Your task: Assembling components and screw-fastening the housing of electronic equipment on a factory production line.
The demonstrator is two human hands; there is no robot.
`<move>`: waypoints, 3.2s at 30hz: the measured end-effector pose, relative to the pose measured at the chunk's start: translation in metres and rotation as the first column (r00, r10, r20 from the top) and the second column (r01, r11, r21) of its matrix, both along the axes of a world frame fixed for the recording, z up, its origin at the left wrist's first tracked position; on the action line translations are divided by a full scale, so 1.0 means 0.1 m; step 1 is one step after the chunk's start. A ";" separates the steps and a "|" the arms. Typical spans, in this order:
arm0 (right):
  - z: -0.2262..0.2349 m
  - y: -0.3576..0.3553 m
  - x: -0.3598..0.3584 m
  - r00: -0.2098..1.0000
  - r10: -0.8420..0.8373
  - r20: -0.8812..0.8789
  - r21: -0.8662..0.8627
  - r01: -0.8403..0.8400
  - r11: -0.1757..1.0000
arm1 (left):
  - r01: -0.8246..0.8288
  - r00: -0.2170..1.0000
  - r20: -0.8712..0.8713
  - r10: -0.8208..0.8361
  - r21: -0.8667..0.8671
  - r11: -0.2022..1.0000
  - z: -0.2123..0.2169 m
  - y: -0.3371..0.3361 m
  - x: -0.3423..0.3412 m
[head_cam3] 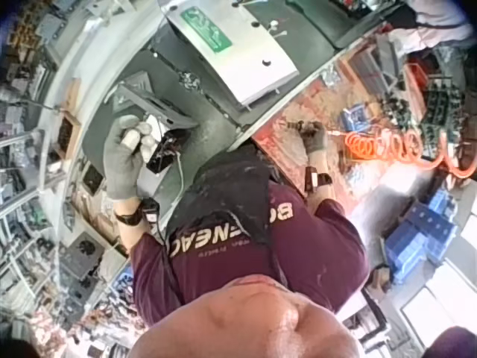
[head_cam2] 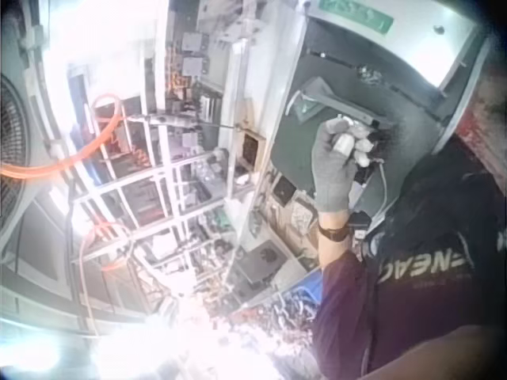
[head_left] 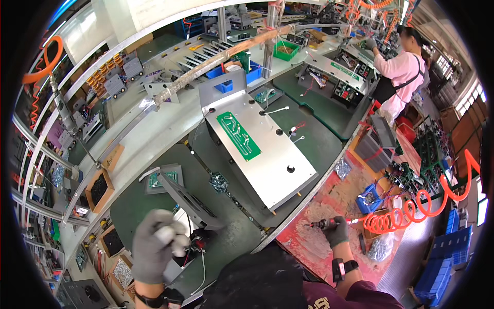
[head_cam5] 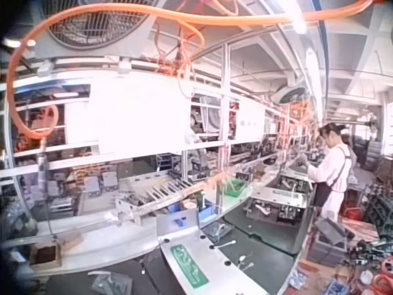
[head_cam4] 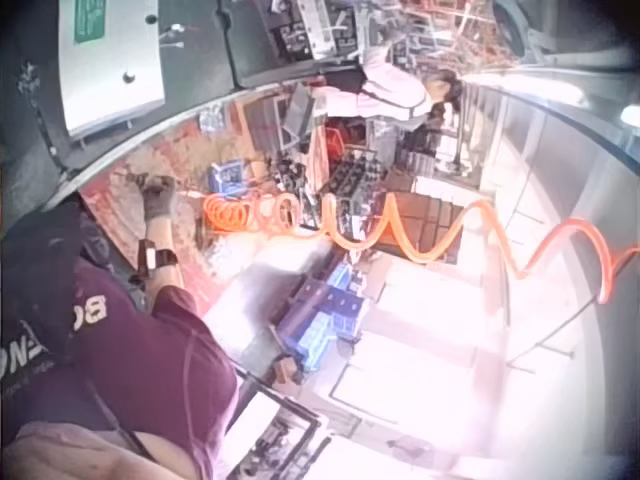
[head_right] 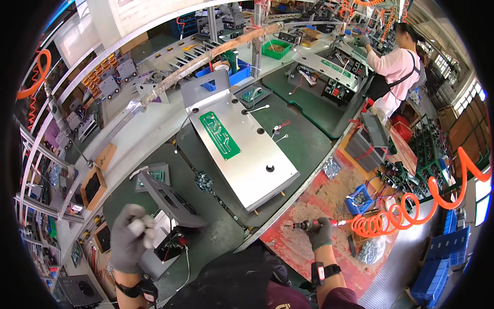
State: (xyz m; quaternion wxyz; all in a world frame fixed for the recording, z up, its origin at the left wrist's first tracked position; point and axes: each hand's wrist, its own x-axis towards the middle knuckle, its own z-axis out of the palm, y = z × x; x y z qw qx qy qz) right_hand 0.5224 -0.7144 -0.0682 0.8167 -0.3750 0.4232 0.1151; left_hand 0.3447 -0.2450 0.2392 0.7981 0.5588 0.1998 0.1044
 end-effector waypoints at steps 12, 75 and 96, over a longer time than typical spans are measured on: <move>2.83 1.41 0.50 0.241 0.114 0.964 0.056 -0.602 0.796 | 0.421 0.892 -0.045 -0.449 -0.274 0.864 -0.86 -1.13 1.15; 2.91 1.75 0.42 0.106 0.211 0.972 -0.190 -0.175 0.966 | 0.192 0.923 -0.262 -0.282 -0.320 0.928 -0.98 -1.41 1.26; 2.88 1.56 0.87 0.071 0.315 0.946 -0.313 -0.045 0.949 | 0.245 0.872 -0.423 -0.244 -0.052 0.968 -1.69 -1.28 1.21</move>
